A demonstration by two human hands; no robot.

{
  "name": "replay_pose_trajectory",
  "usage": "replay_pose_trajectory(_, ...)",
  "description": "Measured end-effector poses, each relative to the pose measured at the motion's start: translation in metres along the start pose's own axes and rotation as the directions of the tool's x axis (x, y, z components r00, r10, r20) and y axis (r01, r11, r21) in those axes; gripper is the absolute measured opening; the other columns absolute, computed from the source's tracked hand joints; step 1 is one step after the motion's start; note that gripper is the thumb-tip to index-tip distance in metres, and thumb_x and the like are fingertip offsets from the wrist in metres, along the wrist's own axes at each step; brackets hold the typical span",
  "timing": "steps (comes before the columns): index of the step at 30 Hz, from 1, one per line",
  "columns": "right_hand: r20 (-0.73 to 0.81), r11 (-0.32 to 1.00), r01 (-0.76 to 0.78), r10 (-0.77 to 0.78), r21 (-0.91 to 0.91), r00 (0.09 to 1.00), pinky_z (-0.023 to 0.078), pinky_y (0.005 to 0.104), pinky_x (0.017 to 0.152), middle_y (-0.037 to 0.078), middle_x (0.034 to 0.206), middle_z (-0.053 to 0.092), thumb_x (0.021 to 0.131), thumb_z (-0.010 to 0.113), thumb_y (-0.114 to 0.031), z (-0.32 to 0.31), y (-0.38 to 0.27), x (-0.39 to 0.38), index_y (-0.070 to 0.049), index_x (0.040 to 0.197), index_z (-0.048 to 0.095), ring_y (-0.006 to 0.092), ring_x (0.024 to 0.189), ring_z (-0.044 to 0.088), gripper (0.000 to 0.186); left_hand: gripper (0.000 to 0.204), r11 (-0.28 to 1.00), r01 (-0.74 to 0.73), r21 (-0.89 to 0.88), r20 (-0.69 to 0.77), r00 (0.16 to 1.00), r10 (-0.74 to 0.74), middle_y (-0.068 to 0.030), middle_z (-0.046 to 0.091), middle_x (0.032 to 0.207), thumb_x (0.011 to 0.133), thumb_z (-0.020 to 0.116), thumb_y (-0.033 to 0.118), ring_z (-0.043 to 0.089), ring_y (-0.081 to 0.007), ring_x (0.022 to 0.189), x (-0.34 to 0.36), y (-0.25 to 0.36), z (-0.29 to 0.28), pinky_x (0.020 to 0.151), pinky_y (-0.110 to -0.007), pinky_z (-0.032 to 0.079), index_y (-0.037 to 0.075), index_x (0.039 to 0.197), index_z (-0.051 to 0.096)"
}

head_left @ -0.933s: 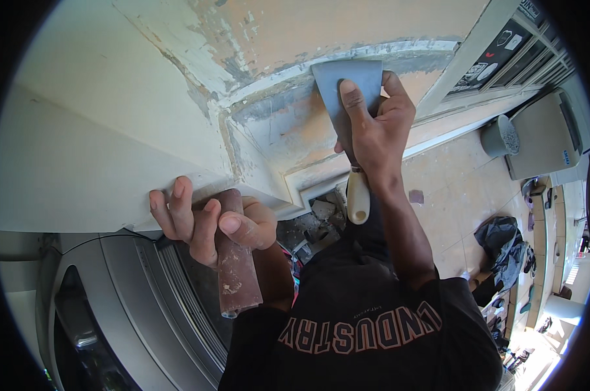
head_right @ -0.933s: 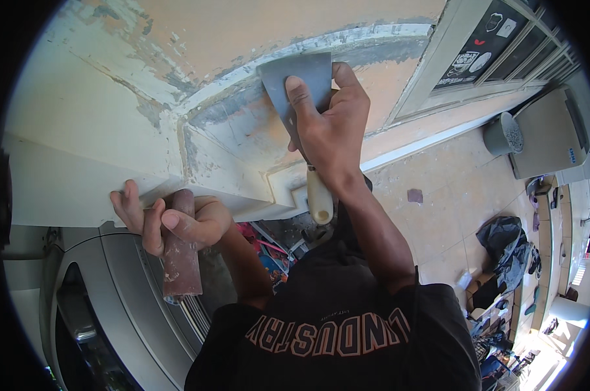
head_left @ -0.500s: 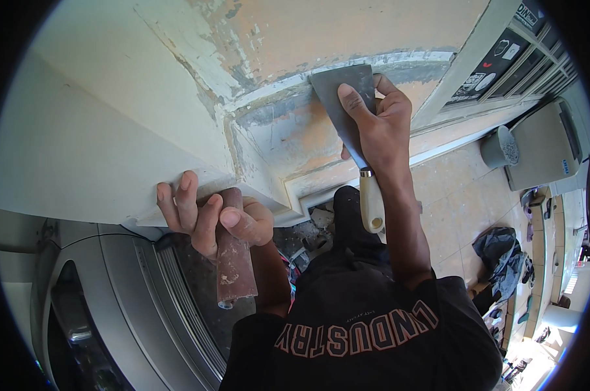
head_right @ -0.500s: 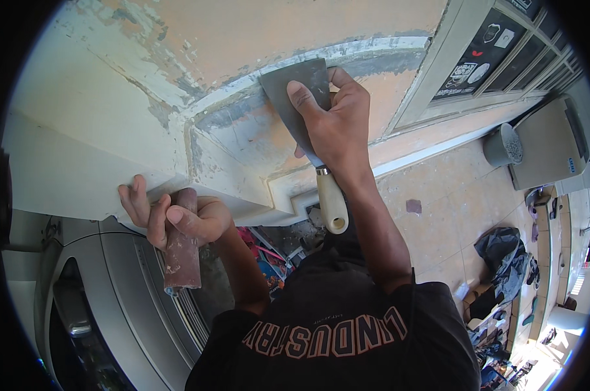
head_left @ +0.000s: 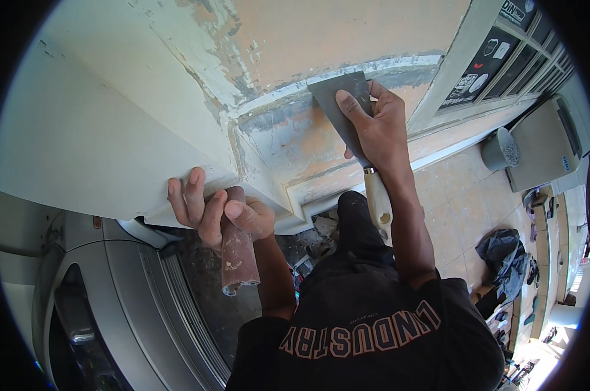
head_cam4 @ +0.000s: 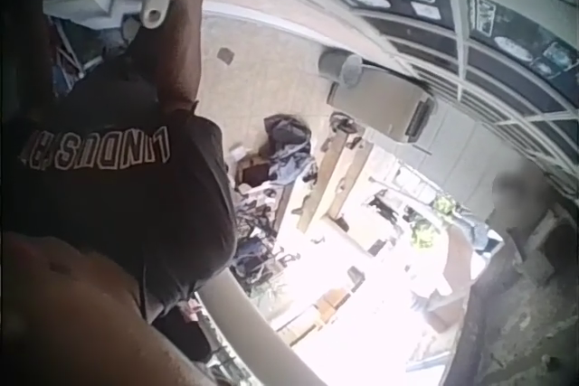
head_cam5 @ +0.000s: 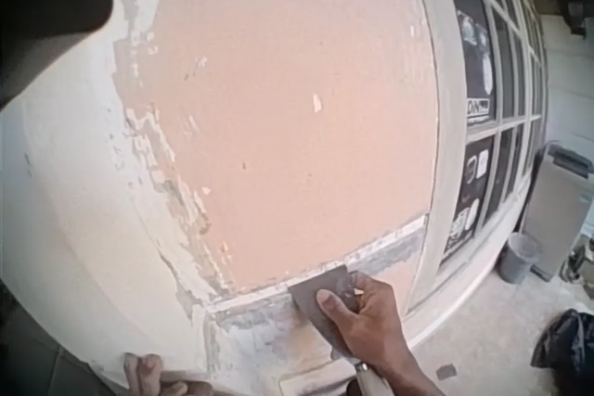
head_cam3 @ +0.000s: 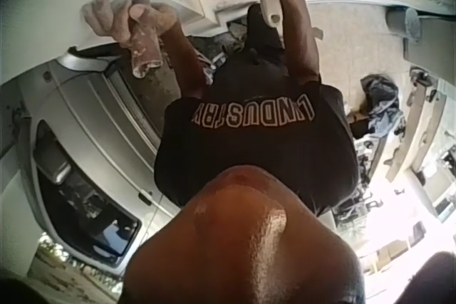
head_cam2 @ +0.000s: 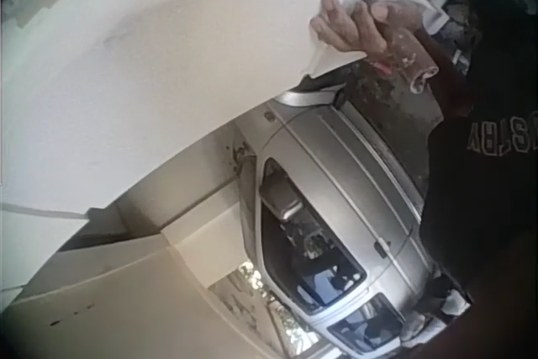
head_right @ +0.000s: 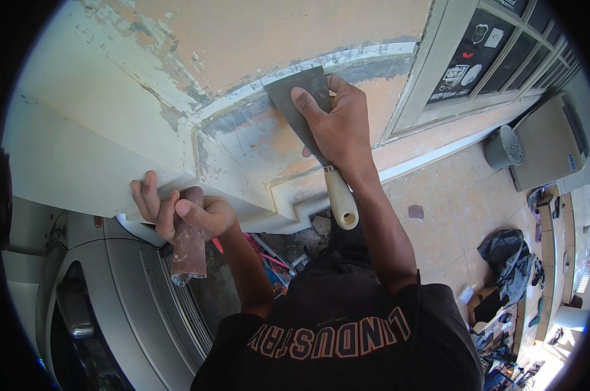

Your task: Scraping and sanding the lower portion of a wall pillar using a putty knife and sandpaper.

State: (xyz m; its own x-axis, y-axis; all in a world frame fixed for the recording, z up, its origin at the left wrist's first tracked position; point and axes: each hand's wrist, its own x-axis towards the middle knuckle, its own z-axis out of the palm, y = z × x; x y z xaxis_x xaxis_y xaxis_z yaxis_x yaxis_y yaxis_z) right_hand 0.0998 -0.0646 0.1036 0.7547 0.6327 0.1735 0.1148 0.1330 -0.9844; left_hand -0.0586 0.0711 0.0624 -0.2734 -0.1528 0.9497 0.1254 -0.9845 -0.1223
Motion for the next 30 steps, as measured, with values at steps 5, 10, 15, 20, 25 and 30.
replay_pose_trajectory(5,-0.045,0.986,0.156,-0.158,-0.053,0.986,0.043,0.0253,0.034,0.01,0.066,0.064,0.091,0.067,-0.018,0.006,-0.002,0.004,0.005,0.098,0.057,0.0113,0.045,0.056,0.027,0.012,1.0,-0.017,-0.002,-0.055,0.998,0.017,-0.0236,0.064,0.095,0.089,0.045,0.016,0.053,-0.0348,0.115,0.007,0.001,0.002,0.107,-0.053,0.032,0.005,0.086,0.048)
replay_pose_trajectory(10,-0.037,0.941,0.337,-0.337,-0.017,0.941,0.044,0.0253,0.036,0.007,0.067,0.061,0.092,0.066,-0.022,0.009,0.025,0.015,0.003,0.1,0.052,0.0109,0.048,0.058,0.029,0.013,0.998,0.049,0.047,-0.027,0.999,-0.048,-0.0221,0.066,0.099,0.09,0.046,0.016,0.052,-0.0365,0.118,0.001,0.004,-0.003,0.105,-0.052,0.034,0.004,0.087,0.049)
replay_pose_trajectory(15,0.075,0.993,0.097,-0.092,-0.073,0.993,0.046,0.0241,0.037,0.009,0.069,0.062,0.091,0.067,-0.019,0.001,0.001,-0.001,0.002,0.108,0.047,0.0114,0.048,0.057,0.034,0.018,0.996,0.062,0.057,0.026,0.998,-0.064,-0.0242,0.062,0.106,0.096,0.044,0.02,0.045,-0.04,0.124,-0.003,0.003,-0.01,0.106,-0.056,0.033,0.003,0.09,0.045)
replay_pose_trajectory(20,-0.028,0.989,0.107,-0.111,-0.105,0.993,0.046,0.0247,0.036,0.014,0.074,0.064,0.088,0.07,-0.016,0.002,-0.008,-0.004,-0.003,0.126,0.023,0.0135,0.051,0.059,0.061,0.019,0.997,-0.011,0.077,0.064,0.998,0.006,-0.0251,0.062,0.105,0.095,0.044,0.021,0.046,-0.04,0.123,0.002,0.003,-0.01,0.106,-0.056,0.033,0.003,0.089,0.045)
replay_pose_trajectory(25,-0.08,0.996,0.078,-0.081,-0.035,0.994,0.046,0.025,0.034,0.017,0.078,0.064,0.088,0.069,-0.014,0.006,-0.001,0.004,-0.007,0.111,0.025,0.0142,0.051,0.059,0.051,0.022,0.994,-0.018,0.106,-0.177,0.984,0.037,-0.0121,0.057,0.088,0.09,0.041,0.013,0.063,-0.0352,0.101,0.004,0.0,0.008,0.1,-0.056,0.042,0.004,0.071,0.046)
replay_pose_trajectory(30,-0.184,0.952,0.298,-0.305,-0.065,0.934,0.045,0.0259,0.033,0.015,0.074,0.062,0.087,0.07,-0.011,0.012,0.01,0.007,-0.009,0.103,0.023,0.0141,0.049,0.057,0.05,0.03,0.977,-0.135,0.168,-0.104,0.983,0.153,-0.0075,0.048,0.088,0.091,0.04,0.013,0.065,-0.0322,0.097,0.008,0.0,0.008,0.097,-0.057,0.044,0.004,0.063,0.044)
